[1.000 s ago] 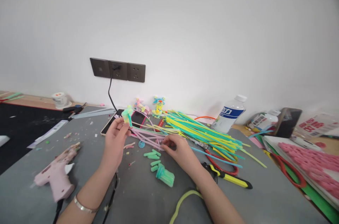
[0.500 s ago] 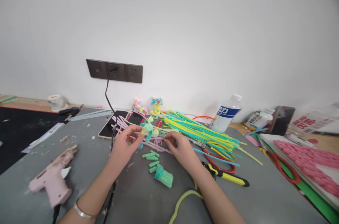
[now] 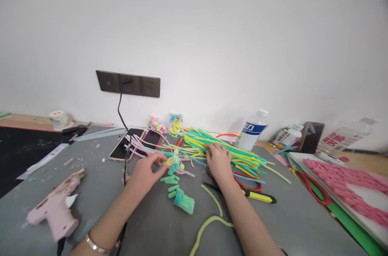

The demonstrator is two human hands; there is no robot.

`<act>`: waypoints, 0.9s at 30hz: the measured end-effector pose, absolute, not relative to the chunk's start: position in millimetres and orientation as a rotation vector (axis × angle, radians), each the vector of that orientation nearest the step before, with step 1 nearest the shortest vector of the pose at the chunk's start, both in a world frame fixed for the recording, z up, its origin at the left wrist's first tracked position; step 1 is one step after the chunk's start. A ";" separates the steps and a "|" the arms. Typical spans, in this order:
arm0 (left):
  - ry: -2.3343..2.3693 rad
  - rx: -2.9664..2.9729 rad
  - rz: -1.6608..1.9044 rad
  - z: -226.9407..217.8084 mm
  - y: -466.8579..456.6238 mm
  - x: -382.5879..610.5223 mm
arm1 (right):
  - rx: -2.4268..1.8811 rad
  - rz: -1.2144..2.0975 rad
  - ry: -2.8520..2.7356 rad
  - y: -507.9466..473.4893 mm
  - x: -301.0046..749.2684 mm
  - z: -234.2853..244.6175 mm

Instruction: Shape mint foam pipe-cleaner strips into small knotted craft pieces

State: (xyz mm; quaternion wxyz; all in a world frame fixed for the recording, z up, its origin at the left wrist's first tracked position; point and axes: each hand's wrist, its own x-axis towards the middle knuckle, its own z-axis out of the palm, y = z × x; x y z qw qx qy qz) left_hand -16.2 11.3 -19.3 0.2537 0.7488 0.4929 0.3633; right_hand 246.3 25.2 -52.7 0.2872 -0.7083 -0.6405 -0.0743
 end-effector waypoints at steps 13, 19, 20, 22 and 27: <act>1.403 2.108 0.882 -30.1 16.2 -18.8 | -1.914 -0.284 -1.682 29.0 249.7 -54.4; 1.392 2.104 0.882 -26.8 15.8 -18.8 | -1.895 -0.241 -1.694 29.4 250.2 -53.9; 1.391 2.104 0.882 -26.6 15.8 -18.9 | -1.889 -0.227 -1.705 29.6 250.6 -54.1; 1.397 2.104 0.876 -27.1 16.0 -19.1 | -1.882 -0.201 -1.721 29.7 251.1 -54.9; 1.389 2.105 0.878 -32.6 17.7 -20.7 | -1.887 -0.174 -1.717 29.5 250.1 -55.7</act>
